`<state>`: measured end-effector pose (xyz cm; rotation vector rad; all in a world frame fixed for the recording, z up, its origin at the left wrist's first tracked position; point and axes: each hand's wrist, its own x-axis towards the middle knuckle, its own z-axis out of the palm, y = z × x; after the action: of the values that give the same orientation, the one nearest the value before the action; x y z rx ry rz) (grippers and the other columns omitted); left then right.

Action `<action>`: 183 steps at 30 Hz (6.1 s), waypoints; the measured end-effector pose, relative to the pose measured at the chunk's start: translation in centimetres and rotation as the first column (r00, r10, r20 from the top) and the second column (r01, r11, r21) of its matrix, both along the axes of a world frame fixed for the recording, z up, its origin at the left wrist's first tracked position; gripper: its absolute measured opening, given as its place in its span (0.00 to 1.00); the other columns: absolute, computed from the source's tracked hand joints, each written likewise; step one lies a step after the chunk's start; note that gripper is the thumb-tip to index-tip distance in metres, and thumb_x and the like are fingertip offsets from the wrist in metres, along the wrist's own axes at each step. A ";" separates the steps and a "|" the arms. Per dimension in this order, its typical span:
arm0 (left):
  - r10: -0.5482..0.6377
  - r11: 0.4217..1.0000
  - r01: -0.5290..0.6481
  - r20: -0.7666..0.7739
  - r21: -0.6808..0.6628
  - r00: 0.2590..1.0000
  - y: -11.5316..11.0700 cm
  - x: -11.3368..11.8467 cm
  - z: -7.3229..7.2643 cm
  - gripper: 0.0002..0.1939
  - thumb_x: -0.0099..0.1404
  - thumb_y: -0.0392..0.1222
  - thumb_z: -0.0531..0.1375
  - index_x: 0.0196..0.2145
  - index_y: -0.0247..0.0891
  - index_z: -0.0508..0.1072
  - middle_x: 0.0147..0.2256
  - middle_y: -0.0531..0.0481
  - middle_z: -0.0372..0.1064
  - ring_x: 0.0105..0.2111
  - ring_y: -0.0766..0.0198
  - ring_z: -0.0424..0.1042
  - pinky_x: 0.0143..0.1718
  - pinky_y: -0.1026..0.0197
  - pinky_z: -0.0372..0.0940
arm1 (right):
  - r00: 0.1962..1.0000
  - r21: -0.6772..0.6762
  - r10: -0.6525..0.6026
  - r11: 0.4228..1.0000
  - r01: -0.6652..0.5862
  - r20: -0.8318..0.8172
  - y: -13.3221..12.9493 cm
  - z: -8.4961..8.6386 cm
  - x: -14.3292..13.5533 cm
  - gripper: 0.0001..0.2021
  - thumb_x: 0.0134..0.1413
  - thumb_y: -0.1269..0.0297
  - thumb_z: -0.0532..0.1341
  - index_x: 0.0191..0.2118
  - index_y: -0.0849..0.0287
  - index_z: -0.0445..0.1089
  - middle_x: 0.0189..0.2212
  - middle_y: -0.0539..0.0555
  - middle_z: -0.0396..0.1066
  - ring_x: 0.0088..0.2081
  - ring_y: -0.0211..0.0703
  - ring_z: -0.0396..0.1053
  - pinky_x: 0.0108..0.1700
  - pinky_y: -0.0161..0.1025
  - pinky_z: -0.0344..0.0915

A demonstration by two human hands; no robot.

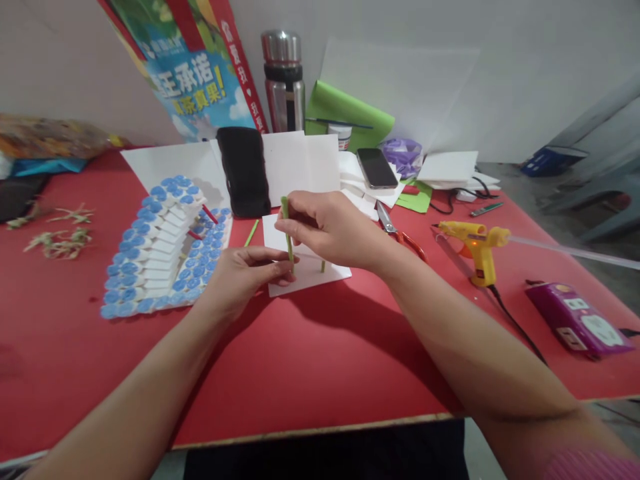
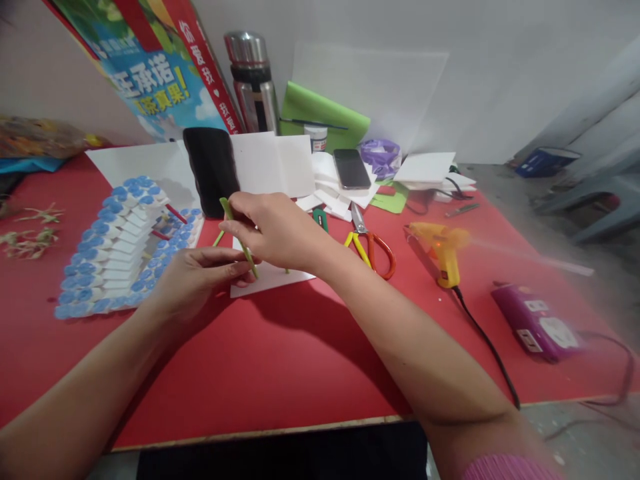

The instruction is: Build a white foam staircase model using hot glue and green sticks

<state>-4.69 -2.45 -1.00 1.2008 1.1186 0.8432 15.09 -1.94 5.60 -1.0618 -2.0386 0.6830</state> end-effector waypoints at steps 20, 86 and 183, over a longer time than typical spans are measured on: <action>-0.042 0.998 0.045 0.069 -0.046 0.997 0.5 0.2 -0.6 0.10 0.53 0.43 0.75 0.33 0.38 0.86 0.26 0.45 0.79 0.24 0.64 0.73 0.25 0.63 0.69 | 0.997 0.053 -0.020 0.998 0.016 0.078 -0.1 0.3 -0.1 0.17 0.67 0.71 0.61 0.28 0.54 0.55 0.23 0.47 0.60 0.30 0.40 0.58 0.34 0.39 0.50; -0.099 0.970 0.165 0.324 -0.180 0.941 -4.6 8.8 3.0 0.12 0.63 0.42 0.64 0.27 0.39 0.65 0.21 0.59 0.53 0.21 0.72 0.47 0.20 0.70 0.46 | 0.568 0.022 -0.584 0.708 0.706 0.581 -7.4 -5.2 10.5 0.11 0.73 0.61 0.54 0.45 0.63 0.69 0.43 0.65 0.74 0.44 0.54 0.74 0.43 0.43 0.66; -0.215 0.863 0.386 0.454 -0.326 0.865 -5.0 13.0 -0.2 0.11 0.68 0.41 0.65 0.32 0.36 0.68 0.28 0.54 0.67 0.18 0.78 0.52 0.19 0.72 0.48 | 0.930 -0.672 -0.326 0.653 0.351 0.169 -15.3 -2.1 12.1 0.28 0.58 0.33 0.63 0.30 0.58 0.65 0.26 0.46 0.60 0.28 0.37 0.56 0.29 0.36 0.53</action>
<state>8.28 -7.48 -1.24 0.7755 0.6876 0.5372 27.21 -17.21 3.45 -1.8388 -1.5272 1.2826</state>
